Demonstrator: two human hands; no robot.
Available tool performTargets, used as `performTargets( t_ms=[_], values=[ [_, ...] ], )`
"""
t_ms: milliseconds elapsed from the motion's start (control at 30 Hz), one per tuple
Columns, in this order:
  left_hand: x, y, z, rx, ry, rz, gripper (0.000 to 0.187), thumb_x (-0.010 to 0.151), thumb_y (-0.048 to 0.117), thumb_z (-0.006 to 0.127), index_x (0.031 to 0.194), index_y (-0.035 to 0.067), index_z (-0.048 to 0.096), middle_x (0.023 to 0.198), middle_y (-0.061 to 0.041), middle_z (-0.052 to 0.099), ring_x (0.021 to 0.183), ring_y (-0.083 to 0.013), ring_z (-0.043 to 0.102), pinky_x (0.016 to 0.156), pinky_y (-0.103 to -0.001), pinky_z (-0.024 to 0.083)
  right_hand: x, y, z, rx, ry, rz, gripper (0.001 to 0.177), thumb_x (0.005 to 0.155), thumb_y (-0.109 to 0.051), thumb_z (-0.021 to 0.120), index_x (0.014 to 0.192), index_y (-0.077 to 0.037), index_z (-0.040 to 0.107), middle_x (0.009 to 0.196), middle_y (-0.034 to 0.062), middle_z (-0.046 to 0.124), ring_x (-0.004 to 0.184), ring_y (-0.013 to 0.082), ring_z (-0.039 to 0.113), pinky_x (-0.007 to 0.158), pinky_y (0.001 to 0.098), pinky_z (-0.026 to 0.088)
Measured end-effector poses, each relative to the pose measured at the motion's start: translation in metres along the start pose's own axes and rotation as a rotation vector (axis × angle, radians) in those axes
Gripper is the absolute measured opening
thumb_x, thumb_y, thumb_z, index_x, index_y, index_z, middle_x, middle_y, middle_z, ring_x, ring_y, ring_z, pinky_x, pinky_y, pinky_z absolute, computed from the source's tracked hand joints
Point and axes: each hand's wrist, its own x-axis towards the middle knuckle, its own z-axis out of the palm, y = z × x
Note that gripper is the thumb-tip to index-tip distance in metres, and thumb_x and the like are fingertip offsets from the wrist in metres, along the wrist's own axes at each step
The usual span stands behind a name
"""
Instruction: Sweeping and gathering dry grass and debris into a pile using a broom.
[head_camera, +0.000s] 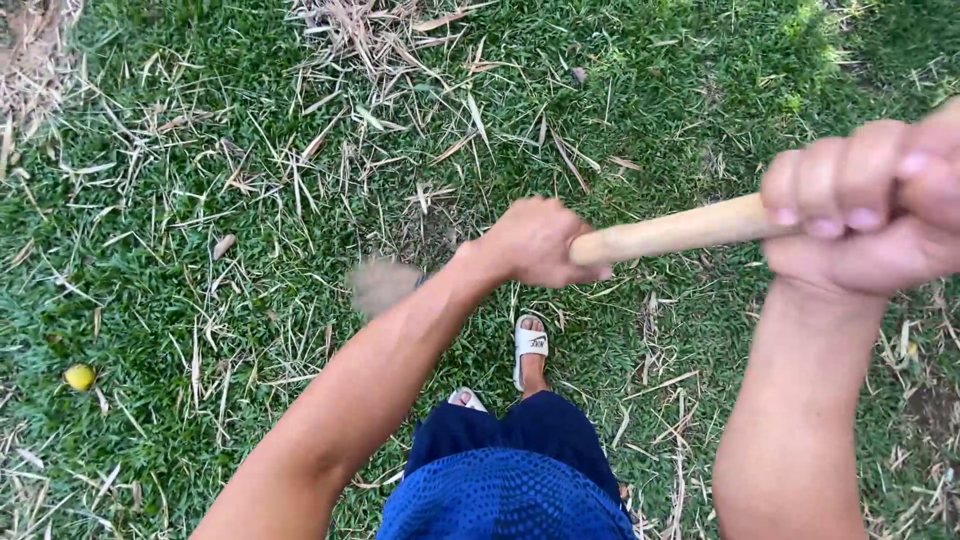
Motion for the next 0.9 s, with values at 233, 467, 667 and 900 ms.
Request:
performTargets(
  t_ms=[233, 467, 667, 900],
  values=[
    [-0.062, -0.062, 0.061, -0.076, -0.148, -0.109, 0.044, 0.076, 0.056, 0.075, 0.090, 0.015, 0.078, 0.075, -0.015, 0.073, 0.071, -0.0356, 0.072, 0.068, -0.049, 0.057, -0.012, 0.099, 0.028, -0.023, -0.029, 0.279, 0.020, 0.093, -0.009, 0.063, 0.080, -0.010, 0.049, 0.056, 0.0019, 0.043, 0.046, 0.0158, 0.043, 0.051, 0.0357, 0.042],
    [0.004, -0.085, 0.012, 0.056, 0.054, -0.126, 0.031, 0.076, 0.046, 0.077, 0.097, 0.023, 0.080, 0.077, -0.011, 0.074, 0.073, -0.0348, 0.072, 0.069, -0.049, 0.056, 0.021, 0.085, 0.044, -0.118, -0.391, 0.158, 0.017, 0.081, -0.007, 0.072, 0.081, -0.008, 0.055, 0.055, 0.0045, 0.053, 0.047, 0.0177, 0.049, 0.056, 0.0341, 0.048],
    [0.027, -0.103, 0.007, 0.143, 0.505, 0.021, 0.023, 0.065, 0.025, 0.074, 0.087, 0.022, 0.078, 0.077, -0.005, 0.073, 0.078, -0.0309, 0.073, 0.069, -0.047, 0.058, 0.025, 0.071, 0.080, -0.283, -0.654, -0.016, 0.022, 0.073, -0.013, 0.078, 0.071, -0.009, 0.056, 0.056, 0.0033, 0.056, 0.051, 0.0199, 0.055, 0.056, 0.0366, 0.046],
    [-0.016, -0.049, -0.038, -0.025, 0.294, -0.215, 0.024, 0.078, 0.040, 0.076, 0.089, 0.018, 0.078, 0.074, -0.012, 0.073, 0.072, -0.0332, 0.073, 0.070, -0.049, 0.059, 0.096, 0.069, 0.026, -0.028, -0.366, 0.173, 0.015, 0.087, -0.020, 0.066, 0.083, -0.012, 0.054, 0.050, -0.0008, 0.041, 0.043, 0.0152, 0.039, 0.055, 0.0383, 0.042]
  ],
)
